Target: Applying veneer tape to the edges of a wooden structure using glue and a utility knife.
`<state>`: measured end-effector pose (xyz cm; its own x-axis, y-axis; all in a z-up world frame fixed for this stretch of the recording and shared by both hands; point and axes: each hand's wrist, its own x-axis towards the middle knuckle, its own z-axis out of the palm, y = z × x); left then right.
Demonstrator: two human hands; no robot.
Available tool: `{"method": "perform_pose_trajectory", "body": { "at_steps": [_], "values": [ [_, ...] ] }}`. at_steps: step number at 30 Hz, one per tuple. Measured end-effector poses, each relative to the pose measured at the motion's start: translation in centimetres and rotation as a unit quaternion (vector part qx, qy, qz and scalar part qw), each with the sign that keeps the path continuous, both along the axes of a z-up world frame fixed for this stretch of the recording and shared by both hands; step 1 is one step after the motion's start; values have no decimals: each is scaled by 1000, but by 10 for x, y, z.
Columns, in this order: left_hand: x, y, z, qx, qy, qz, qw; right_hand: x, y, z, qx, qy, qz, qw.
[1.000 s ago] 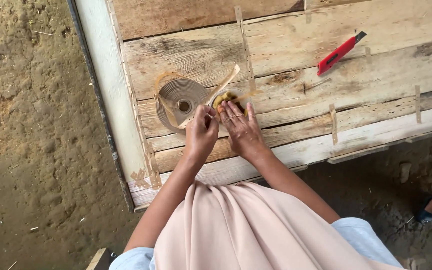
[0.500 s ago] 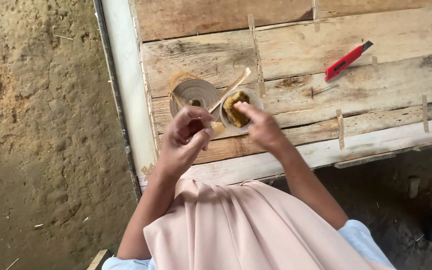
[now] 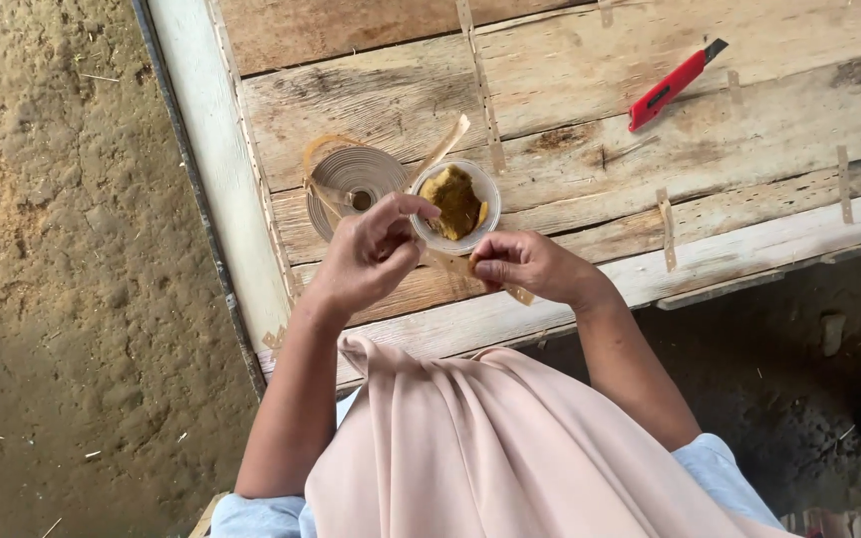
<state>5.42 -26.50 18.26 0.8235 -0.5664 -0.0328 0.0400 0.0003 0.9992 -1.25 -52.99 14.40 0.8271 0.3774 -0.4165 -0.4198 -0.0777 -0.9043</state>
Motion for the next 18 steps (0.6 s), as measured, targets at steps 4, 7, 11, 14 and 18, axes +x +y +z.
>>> {"method": "perform_pose_trajectory", "body": {
  "at_steps": [4,7,11,14,18],
  "values": [
    [7,-12,21,300,-168,12,939,5,0,-14,-24,-11,-49,998],
    [2,-27,-20,458,-204,102,859,20,7,-18,-111,27,-81,990],
    [-32,-52,-75,377,-416,193,805,39,12,-22,-152,123,-211,958],
    [-53,-74,-83,418,-351,50,836,52,17,-36,-197,131,-206,950],
    [-58,-89,-144,470,-370,37,800,57,24,-37,-264,116,-151,945]
  ]
}}
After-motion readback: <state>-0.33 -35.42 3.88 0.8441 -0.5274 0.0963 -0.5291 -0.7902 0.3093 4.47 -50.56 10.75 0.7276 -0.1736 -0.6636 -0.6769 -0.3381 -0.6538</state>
